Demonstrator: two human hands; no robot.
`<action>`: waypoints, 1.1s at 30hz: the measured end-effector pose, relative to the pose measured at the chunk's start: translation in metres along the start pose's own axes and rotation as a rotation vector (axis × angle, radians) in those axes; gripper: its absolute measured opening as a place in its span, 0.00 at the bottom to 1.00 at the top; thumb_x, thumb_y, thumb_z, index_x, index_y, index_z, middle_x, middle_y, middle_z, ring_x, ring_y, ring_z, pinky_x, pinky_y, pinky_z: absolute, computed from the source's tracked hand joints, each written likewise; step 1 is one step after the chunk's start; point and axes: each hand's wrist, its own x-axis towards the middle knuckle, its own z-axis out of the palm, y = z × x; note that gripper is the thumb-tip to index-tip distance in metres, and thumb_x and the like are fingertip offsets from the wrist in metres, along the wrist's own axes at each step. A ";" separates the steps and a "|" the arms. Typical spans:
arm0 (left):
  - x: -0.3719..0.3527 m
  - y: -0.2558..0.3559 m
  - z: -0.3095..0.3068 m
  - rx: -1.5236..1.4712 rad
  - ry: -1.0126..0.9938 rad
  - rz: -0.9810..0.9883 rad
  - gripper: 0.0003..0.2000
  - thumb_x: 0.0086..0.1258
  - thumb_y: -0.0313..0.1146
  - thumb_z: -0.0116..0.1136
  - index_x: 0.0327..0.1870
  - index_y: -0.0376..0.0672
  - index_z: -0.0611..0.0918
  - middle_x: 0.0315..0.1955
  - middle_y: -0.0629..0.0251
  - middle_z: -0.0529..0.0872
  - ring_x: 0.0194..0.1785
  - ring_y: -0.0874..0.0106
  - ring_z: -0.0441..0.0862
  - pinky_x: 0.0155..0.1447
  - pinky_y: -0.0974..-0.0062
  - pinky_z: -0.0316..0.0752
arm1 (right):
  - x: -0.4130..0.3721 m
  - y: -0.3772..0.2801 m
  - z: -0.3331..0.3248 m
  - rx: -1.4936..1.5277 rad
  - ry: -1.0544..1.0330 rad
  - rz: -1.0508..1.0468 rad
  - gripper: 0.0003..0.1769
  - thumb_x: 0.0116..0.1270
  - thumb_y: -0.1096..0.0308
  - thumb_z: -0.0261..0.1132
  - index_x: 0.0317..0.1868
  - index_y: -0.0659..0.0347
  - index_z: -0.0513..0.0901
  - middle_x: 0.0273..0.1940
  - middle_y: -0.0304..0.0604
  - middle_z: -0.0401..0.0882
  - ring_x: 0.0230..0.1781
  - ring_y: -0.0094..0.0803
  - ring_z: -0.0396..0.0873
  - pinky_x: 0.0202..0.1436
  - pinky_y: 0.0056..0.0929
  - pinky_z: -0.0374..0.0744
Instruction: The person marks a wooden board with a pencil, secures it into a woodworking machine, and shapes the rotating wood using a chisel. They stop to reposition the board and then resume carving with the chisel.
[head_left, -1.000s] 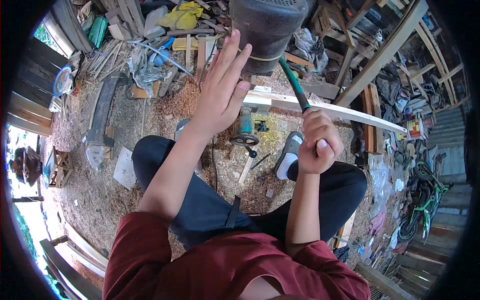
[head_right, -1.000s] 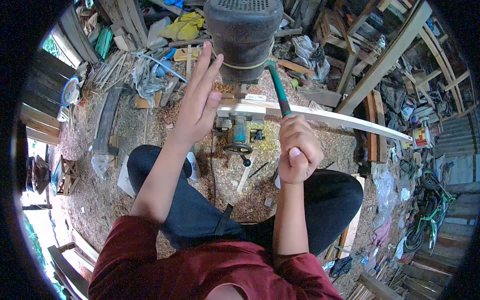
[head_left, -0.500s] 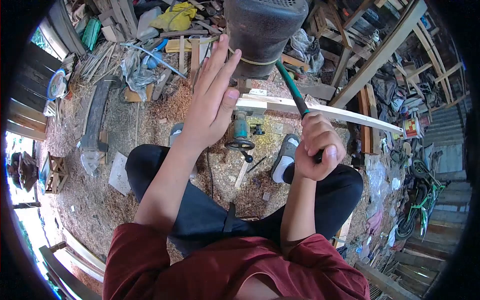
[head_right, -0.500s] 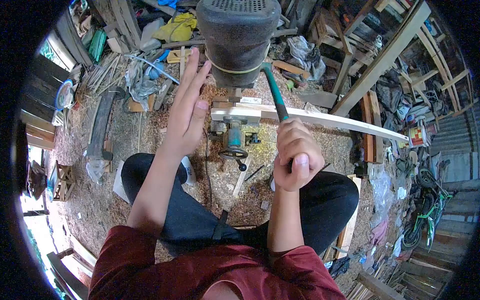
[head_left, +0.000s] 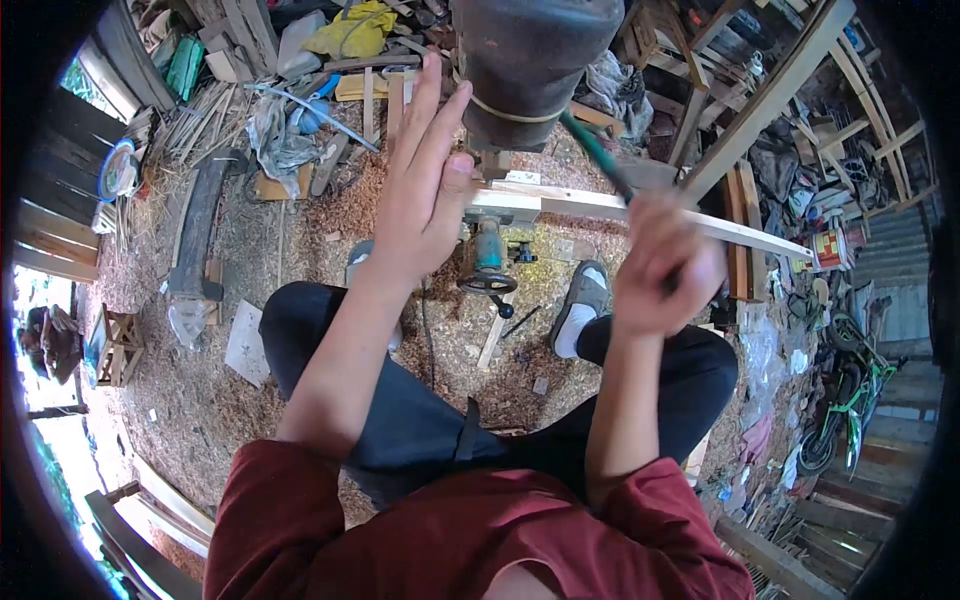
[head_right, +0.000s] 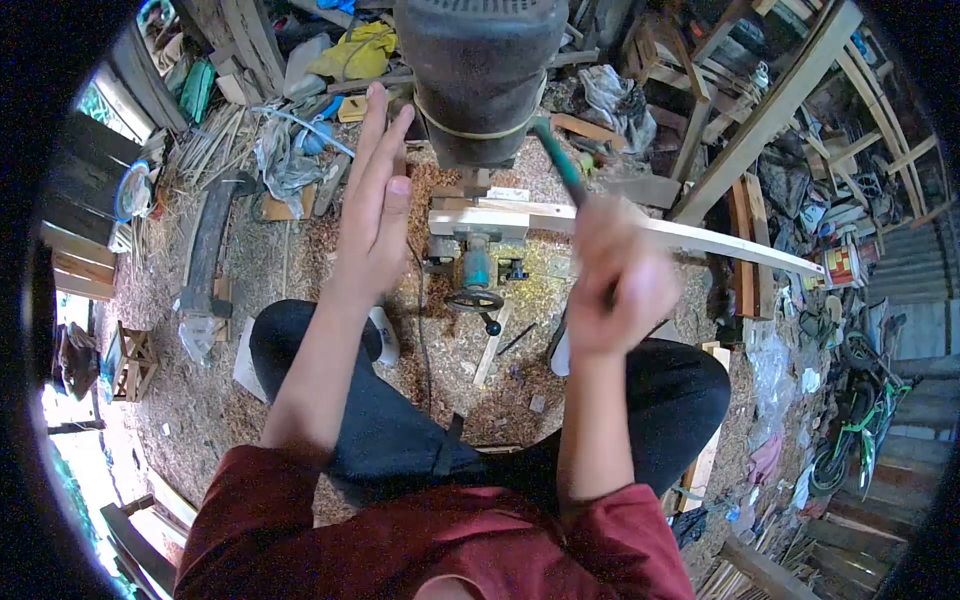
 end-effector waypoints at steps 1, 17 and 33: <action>0.003 -0.002 0.001 -0.019 0.023 0.025 0.26 0.88 0.44 0.40 0.80 0.41 0.68 0.85 0.51 0.54 0.88 0.50 0.48 0.86 0.53 0.43 | -0.028 -0.003 -0.005 -0.022 -0.010 -0.035 0.22 0.76 0.59 0.50 0.21 0.57 0.66 0.19 0.40 0.67 0.23 0.35 0.68 0.42 0.42 0.73; 0.006 0.004 -0.005 0.019 0.017 0.068 0.26 0.86 0.40 0.45 0.80 0.39 0.69 0.84 0.50 0.58 0.87 0.51 0.51 0.86 0.52 0.48 | -0.044 0.006 -0.009 -0.029 -0.030 -0.080 0.20 0.74 0.61 0.50 0.22 0.57 0.67 0.20 0.43 0.68 0.26 0.37 0.70 0.48 0.48 0.75; -0.008 -0.011 -0.013 -0.102 0.217 -0.124 0.15 0.85 0.34 0.44 0.48 0.34 0.83 0.49 0.52 0.84 0.57 0.57 0.82 0.66 0.64 0.73 | -0.027 0.014 0.005 0.058 0.079 -0.115 0.21 0.73 0.62 0.54 0.19 0.56 0.68 0.16 0.38 0.68 0.19 0.33 0.69 0.37 0.42 0.73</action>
